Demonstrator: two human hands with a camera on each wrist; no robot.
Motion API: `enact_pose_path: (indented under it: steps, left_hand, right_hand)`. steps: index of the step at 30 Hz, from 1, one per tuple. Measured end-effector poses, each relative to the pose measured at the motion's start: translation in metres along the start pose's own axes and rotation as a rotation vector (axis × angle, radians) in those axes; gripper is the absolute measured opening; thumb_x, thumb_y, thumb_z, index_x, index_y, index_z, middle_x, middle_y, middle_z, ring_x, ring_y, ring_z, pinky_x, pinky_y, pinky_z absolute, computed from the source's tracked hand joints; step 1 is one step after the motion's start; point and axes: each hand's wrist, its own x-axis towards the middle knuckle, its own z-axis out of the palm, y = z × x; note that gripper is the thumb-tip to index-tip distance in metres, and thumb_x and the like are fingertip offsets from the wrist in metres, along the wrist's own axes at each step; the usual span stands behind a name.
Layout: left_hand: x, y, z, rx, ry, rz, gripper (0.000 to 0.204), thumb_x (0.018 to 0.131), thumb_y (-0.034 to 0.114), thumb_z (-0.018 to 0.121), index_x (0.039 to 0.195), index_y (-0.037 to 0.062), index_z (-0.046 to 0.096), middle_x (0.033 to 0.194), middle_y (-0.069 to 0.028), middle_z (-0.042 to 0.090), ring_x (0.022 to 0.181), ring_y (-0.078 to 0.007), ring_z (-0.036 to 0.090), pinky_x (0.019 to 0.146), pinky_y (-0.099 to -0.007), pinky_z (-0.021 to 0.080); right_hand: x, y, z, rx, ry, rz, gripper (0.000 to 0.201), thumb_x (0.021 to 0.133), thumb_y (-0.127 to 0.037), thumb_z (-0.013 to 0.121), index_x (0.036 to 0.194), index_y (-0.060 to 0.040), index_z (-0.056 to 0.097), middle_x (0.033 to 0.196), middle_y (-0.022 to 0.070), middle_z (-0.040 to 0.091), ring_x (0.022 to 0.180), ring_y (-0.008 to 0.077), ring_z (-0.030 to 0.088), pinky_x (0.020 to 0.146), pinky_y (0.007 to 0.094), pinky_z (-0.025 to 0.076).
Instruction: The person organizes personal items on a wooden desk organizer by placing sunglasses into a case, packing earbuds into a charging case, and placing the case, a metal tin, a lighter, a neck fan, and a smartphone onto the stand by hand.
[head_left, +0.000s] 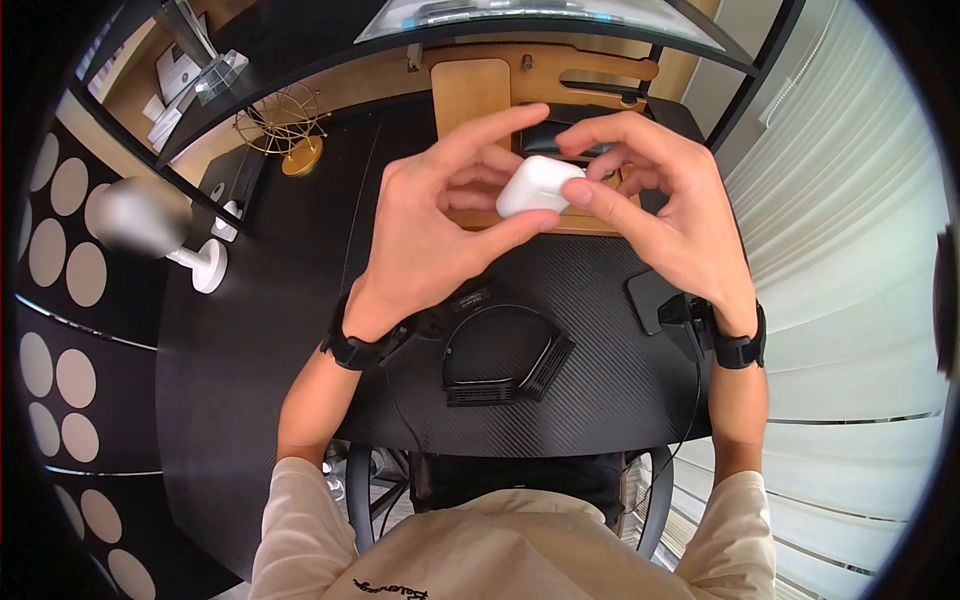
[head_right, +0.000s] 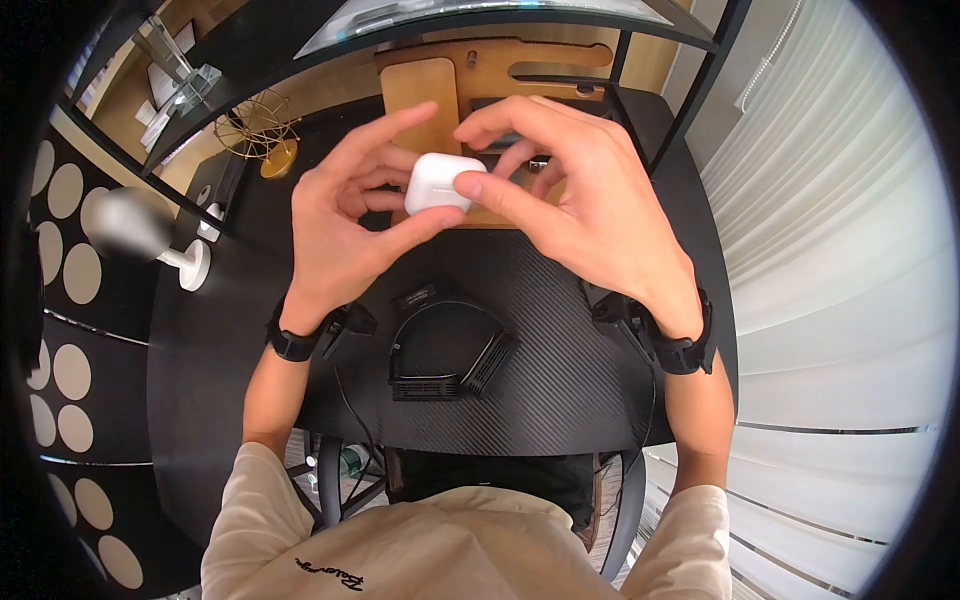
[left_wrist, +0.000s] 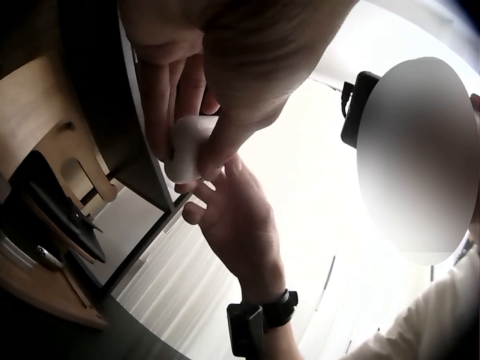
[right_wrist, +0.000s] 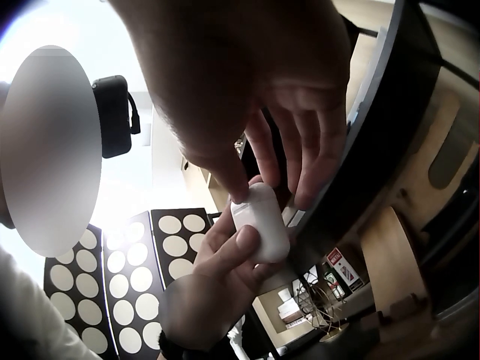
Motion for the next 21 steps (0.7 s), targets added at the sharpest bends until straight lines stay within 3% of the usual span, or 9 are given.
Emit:
enact_pose_path:
  steps: [3,6,8,10,12,15,17,21]
  left_hand:
    - [0.001,-0.001,0.000,-0.018,-0.051,0.046,0.072,0.078,-0.004,0.087,0.144,0.0024,0.057,0.106,-0.0099,0.076,0.098,-0.0172,0.074,0.087,-0.0297,0.063]
    - [0.000,0.001,0.003,-0.027,-0.060,0.062,0.073,0.078,-0.004,0.087,0.144,0.0024,0.058,0.104,-0.0090,0.077,0.098,-0.0165,0.075,0.087,-0.0295,0.063]
    - [-0.002,0.005,0.002,-0.027,-0.033,0.039,0.073,0.077,-0.004,0.087,0.144,0.0024,0.058,0.103,-0.0085,0.077,0.097,-0.0160,0.075,0.087,-0.0294,0.063]
    - [0.000,0.011,-0.002,0.003,-0.013,-0.042,0.074,0.076,-0.004,0.088,0.144,0.0023,0.058,0.104,-0.0080,0.077,0.097,-0.0153,0.074,0.084,-0.0283,0.063]
    - [-0.001,0.005,-0.001,-0.006,-0.016,-0.003,0.074,0.076,-0.004,0.088,0.144,0.0023,0.058,0.104,-0.0079,0.077,0.097,-0.0153,0.075,0.082,-0.0273,0.062]
    - [0.000,0.001,0.000,-0.021,-0.042,0.070,0.075,0.076,-0.004,0.088,0.144,0.0024,0.058,0.104,-0.0080,0.077,0.097,-0.0152,0.074,0.080,-0.0265,0.062]
    - [0.000,0.002,0.000,-0.037,-0.068,0.053,0.074,0.077,-0.004,0.088,0.144,0.0025,0.058,0.104,-0.0083,0.077,0.097,-0.0156,0.075,0.082,-0.0277,0.063]
    - [-0.003,0.004,0.003,-0.025,-0.045,0.079,0.074,0.076,-0.004,0.088,0.144,0.0025,0.058,0.104,-0.0088,0.077,0.097,-0.0161,0.075,0.083,-0.0290,0.064]
  right_hand:
    - [0.000,0.001,-0.003,0.036,0.004,0.038,0.028,0.091,-0.017,0.076,0.114,-0.0021,0.071,0.099,0.0090,0.073,0.086,0.0170,0.072,0.064,0.0276,0.054]
    - [0.000,0.003,-0.005,-0.111,0.059,0.002,0.028,0.091,-0.017,0.076,0.115,-0.0021,0.071,0.099,0.0093,0.074,0.083,0.0174,0.072,0.065,0.0276,0.055]
    - [0.000,0.003,-0.003,0.071,-0.023,0.005,0.028,0.092,-0.016,0.075,0.116,-0.0022,0.071,0.100,0.0100,0.074,0.083,0.0175,0.072,0.065,0.0278,0.055]
    - [0.000,0.000,-0.002,0.054,-0.057,-0.016,0.028,0.092,-0.016,0.075,0.116,-0.0022,0.071,0.097,0.0099,0.074,0.081,0.0175,0.071,0.065,0.0276,0.055]
    - [0.000,-0.004,-0.004,0.031,-0.082,-0.037,0.027,0.093,-0.016,0.075,0.115,-0.0023,0.071,0.094,0.0097,0.074,0.078,0.0176,0.071,0.064,0.0274,0.055]
    - [0.000,-0.005,-0.007,-0.003,-0.166,0.112,0.027,0.098,-0.013,0.070,0.121,0.0002,0.069,0.095,0.0066,0.075,0.083,0.0113,0.069,0.073,0.0255,0.054]
    - [-0.001,0.004,-0.001,-0.012,0.030,0.028,0.025,0.095,-0.017,0.072,0.114,-0.0012,0.070,0.083,0.0102,0.074,0.068,0.0184,0.069,0.062,0.0289,0.052]
    - [0.000,0.004,-0.001,0.037,-0.003,0.052,0.027,0.096,-0.019,0.070,0.116,-0.0010,0.069,0.086,0.0115,0.074,0.070,0.0203,0.070,0.063,0.0296,0.053]
